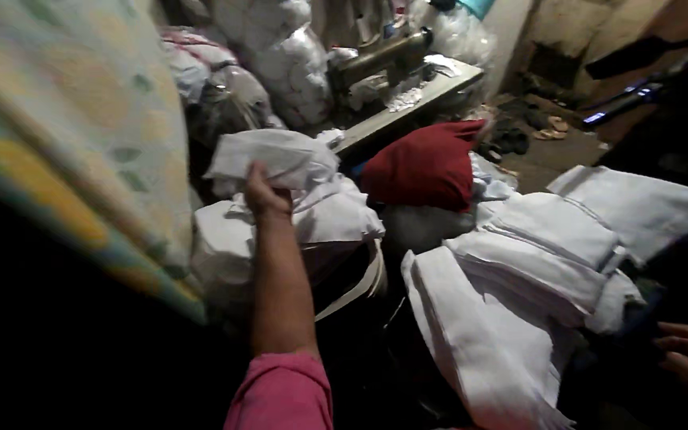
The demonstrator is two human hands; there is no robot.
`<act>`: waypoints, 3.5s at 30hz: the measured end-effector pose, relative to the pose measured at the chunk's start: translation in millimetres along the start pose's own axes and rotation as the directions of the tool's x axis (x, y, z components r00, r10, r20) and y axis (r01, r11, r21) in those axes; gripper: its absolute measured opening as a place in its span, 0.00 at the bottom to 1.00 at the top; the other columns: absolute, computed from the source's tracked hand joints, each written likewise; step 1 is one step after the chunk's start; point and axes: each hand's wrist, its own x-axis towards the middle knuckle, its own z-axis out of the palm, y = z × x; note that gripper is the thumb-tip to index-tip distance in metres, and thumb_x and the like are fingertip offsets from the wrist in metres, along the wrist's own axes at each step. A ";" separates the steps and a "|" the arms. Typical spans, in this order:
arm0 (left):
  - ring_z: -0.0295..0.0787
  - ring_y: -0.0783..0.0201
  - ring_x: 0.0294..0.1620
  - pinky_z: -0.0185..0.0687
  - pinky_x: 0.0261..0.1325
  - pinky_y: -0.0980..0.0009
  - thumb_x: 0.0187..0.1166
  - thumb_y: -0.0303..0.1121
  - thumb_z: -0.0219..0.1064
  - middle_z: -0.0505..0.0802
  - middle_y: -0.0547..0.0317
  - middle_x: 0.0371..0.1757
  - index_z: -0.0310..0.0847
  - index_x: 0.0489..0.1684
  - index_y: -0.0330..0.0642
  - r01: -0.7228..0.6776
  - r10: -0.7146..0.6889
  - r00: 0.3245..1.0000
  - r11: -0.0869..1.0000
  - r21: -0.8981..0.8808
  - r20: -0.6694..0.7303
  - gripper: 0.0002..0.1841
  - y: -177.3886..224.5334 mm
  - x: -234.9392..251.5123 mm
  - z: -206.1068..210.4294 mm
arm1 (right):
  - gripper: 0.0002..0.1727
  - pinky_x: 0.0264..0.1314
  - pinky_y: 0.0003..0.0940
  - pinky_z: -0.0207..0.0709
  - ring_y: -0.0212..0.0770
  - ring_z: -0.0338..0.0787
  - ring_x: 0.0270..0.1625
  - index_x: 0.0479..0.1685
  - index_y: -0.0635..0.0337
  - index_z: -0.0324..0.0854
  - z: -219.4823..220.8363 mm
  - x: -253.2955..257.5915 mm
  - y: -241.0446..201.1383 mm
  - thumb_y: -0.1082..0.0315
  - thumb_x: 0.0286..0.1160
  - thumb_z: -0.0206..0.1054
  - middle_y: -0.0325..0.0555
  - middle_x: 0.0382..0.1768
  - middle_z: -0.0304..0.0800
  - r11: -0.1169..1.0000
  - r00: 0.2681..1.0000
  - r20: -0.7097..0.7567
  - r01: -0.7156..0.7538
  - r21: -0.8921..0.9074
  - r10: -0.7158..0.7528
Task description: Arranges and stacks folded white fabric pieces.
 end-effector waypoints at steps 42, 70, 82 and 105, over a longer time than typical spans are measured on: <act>0.91 0.62 0.57 0.88 0.59 0.59 0.87 0.68 0.34 0.92 0.55 0.56 0.73 0.74 0.48 0.845 -0.839 0.362 0.479 0.238 0.406 0.38 -145.4 -362.1 56.2 | 0.44 0.61 0.51 0.86 0.55 0.91 0.61 0.70 0.72 0.75 134.0 43.5 -11.4 0.55 0.52 0.83 0.66 0.62 0.87 0.943 0.859 -0.403 0.330 -0.037 -0.316; 0.92 0.63 0.48 0.91 0.55 0.64 0.89 0.25 0.53 0.89 0.49 0.51 0.60 0.77 0.35 0.608 -0.655 0.659 0.753 0.251 0.369 0.19 -85.5 -324.3 11.3 | 0.46 0.50 0.34 0.92 0.34 0.94 0.50 0.82 0.54 0.55 134.5 -8.5 -15.0 0.58 0.59 0.75 0.40 0.55 0.89 0.514 0.967 0.093 -0.206 0.833 0.236; 0.88 0.58 0.64 0.88 0.66 0.61 0.85 0.23 0.62 0.81 0.41 0.71 0.41 0.90 0.38 0.600 -0.679 0.655 0.734 0.318 0.333 0.37 -96.6 -322.7 0.9 | 0.43 0.50 0.38 0.92 0.37 0.94 0.51 0.89 0.51 0.43 133.3 1.0 -12.4 0.64 0.71 0.60 0.44 0.55 0.89 0.438 0.905 0.226 -0.378 0.815 0.361; 0.93 0.60 0.50 0.91 0.56 0.62 0.81 0.20 0.63 0.90 0.48 0.51 0.60 0.75 0.34 0.643 -0.641 0.695 0.757 0.118 0.326 0.24 -79.7 -317.9 -7.5 | 0.38 0.57 0.31 0.90 0.34 0.91 0.57 0.73 0.49 0.69 133.5 0.4 5.2 0.71 0.53 0.77 0.35 0.59 0.89 0.684 0.991 0.051 0.047 0.728 -0.123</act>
